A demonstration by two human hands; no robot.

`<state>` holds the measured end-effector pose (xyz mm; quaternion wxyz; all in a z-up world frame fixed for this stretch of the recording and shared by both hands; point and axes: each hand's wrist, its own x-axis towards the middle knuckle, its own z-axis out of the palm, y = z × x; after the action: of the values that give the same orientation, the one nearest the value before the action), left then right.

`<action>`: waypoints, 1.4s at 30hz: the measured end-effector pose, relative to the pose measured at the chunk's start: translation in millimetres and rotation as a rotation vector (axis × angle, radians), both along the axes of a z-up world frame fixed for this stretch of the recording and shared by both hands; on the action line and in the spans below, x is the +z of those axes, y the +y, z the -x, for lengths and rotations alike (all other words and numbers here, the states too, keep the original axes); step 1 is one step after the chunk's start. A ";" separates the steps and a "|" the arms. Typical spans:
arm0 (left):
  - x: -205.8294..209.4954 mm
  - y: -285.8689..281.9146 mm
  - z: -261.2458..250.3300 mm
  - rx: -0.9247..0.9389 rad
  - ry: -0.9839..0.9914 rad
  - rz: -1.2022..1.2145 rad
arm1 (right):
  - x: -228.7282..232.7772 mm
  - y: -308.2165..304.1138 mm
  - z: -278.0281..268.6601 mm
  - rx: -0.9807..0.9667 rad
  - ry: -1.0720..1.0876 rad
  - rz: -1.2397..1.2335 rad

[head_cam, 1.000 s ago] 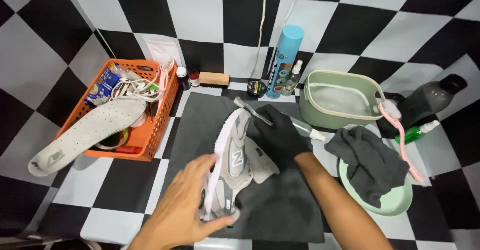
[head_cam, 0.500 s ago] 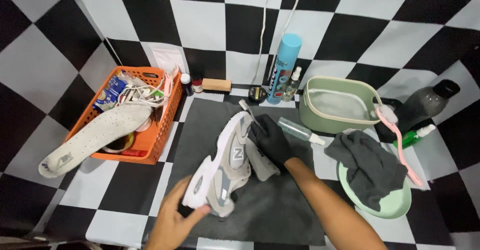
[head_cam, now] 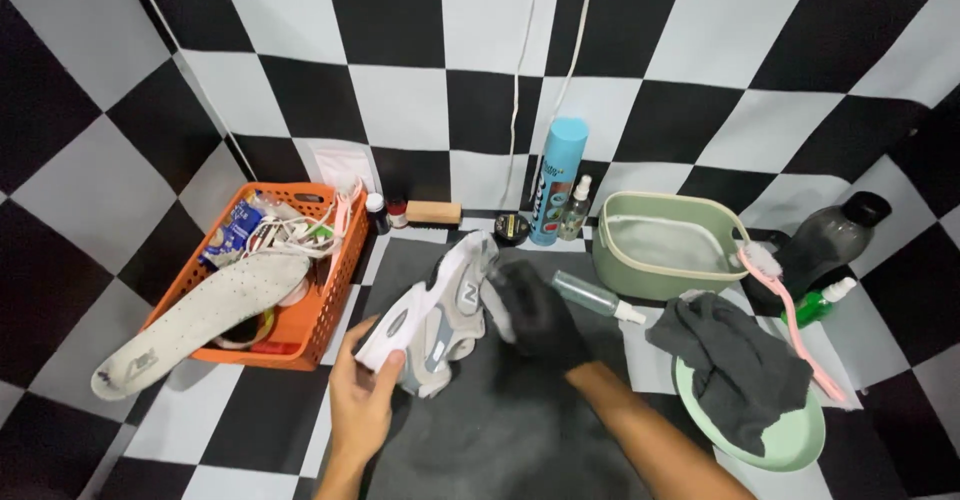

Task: Cleaning a white sneaker using a cloth and cleaning solution

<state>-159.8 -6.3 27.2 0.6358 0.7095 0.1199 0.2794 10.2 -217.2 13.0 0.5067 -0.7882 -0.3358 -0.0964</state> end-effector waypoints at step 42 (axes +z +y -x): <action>-16.7 30.9 12.6 -0.061 0.259 0.181 | 41.3 29.4 30.4 0.044 0.137 0.206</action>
<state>-172.4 24.6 10.5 0.6847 0.6826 0.2040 0.1540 -20.3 -187.7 54.3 0.4469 -0.8332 -0.3256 0.0036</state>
